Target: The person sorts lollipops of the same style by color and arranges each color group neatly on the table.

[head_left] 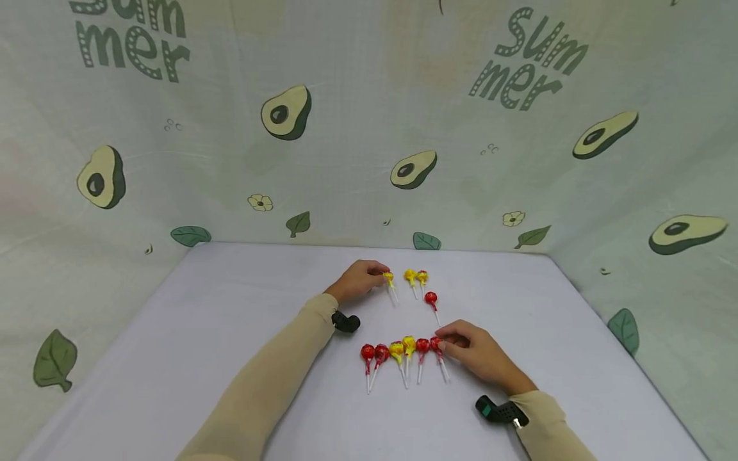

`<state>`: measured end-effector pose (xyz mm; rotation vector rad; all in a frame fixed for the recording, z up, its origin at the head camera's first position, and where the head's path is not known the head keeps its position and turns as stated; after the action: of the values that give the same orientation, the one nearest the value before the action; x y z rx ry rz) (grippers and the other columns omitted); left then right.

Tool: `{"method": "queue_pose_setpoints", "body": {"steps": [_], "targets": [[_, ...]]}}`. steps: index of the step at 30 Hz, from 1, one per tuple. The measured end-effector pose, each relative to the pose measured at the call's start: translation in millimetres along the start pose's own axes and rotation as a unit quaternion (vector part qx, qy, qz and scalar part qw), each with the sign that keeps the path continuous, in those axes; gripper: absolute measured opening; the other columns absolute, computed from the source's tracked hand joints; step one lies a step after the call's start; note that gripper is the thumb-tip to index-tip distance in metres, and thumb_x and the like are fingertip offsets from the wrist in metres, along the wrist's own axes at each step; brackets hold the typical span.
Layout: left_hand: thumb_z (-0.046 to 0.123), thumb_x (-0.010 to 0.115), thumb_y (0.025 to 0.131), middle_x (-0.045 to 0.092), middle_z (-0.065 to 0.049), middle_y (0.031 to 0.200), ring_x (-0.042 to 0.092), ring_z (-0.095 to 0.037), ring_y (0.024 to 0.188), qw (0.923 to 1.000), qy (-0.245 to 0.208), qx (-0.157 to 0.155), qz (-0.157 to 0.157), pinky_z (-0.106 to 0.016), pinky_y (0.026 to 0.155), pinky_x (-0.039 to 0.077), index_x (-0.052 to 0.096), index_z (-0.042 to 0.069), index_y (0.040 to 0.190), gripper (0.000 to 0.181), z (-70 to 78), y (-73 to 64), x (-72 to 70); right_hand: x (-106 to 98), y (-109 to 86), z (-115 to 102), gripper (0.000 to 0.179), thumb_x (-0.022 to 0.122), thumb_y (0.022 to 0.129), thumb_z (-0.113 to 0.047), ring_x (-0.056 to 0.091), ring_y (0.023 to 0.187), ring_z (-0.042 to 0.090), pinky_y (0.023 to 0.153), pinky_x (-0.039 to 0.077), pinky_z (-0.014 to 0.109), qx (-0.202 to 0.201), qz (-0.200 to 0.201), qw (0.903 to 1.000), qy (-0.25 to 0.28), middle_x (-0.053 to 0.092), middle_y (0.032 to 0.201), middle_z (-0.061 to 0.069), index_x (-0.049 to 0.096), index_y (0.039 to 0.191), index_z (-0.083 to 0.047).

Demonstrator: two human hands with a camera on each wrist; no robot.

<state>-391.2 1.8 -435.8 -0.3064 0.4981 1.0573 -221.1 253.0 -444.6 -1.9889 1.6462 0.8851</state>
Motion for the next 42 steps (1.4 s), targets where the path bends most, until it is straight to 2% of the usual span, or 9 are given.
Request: {"method": "queue_pose_setpoints", "body": {"steps": [9, 18, 26, 33, 42], "targets": [[0.025, 0.067, 0.098, 0.067, 0.002, 0.118, 0.059, -0.018, 0.098, 0.9999, 0.012, 0.003, 0.003, -0.03, 0.084, 0.052, 0.07, 0.017, 0.126, 0.03, -3.9, 10.1, 1.9, 4, 0.6, 5, 0.021, 0.073, 0.093, -0.029, 0.057, 0.086, 0.015, 0.075, 0.048, 0.026, 0.011, 0.0, 0.9999, 0.011, 0.064, 0.098, -0.006, 0.072, 0.112, -0.02], [0.024, 0.065, 0.098, 0.066, 0.003, 0.118, 0.058, -0.016, 0.11, 0.9988, 0.048, 0.008, 0.0, -0.038, 0.101, 0.045, 0.069, 0.017, 0.126, 0.029, 5.7, 20.4, 7.4, -2, 1.3, 2, 0.019, 0.072, 0.094, -0.027, 0.057, 0.086, 0.015, 0.075, 0.048, 0.027, 0.016, 0.01, 0.9997, -0.016, 0.063, 0.098, -0.009, 0.072, 0.112, -0.022], [0.025, 0.067, 0.096, 0.064, 0.003, 0.115, 0.056, -0.018, 0.108, 0.9986, 0.052, -0.011, -0.01, -0.04, 0.101, 0.044, 0.069, 0.019, 0.126, 0.03, 9.0, 24.2, 14.8, -2, -2.0, 3, 0.019, 0.072, 0.093, -0.028, 0.056, 0.085, 0.014, 0.074, 0.047, 0.026, 0.027, 0.01, 0.9995, -0.013, 0.063, 0.098, -0.009, 0.072, 0.112, -0.023], [0.024, 0.067, 0.097, 0.065, 0.003, 0.117, 0.056, -0.019, 0.109, 0.9986, 0.051, -0.001, -0.013, -0.041, 0.103, 0.042, 0.069, 0.018, 0.127, 0.03, 9.3, 28.4, 14.2, -2, -2.1, 3, 0.019, 0.072, 0.094, -0.028, 0.056, 0.084, 0.013, 0.073, 0.047, 0.026, 0.002, 0.014, 0.9999, -0.007, 0.063, 0.098, -0.008, 0.072, 0.111, -0.021], [0.024, 0.068, 0.097, 0.066, 0.003, 0.113, 0.056, -0.018, 0.104, 0.9976, 0.067, 0.002, -0.016, -0.039, 0.099, 0.045, 0.07, 0.018, 0.125, 0.029, 4.1, 33.2, 10.6, 2, 1.1, 3, 0.018, 0.072, 0.094, -0.031, 0.057, 0.084, 0.012, 0.074, 0.048, 0.026, -0.002, 0.012, 0.9998, -0.012, 0.063, 0.099, -0.01, 0.072, 0.11, -0.025]]}}
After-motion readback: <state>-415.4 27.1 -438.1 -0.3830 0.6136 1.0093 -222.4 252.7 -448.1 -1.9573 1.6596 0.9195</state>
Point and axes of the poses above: each hand's wrist, its own y-axis towards the middle knuckle, its own x-axis out of the palm, z = x × y, the point moved 4 cm from there along y, towards the middle knuckle
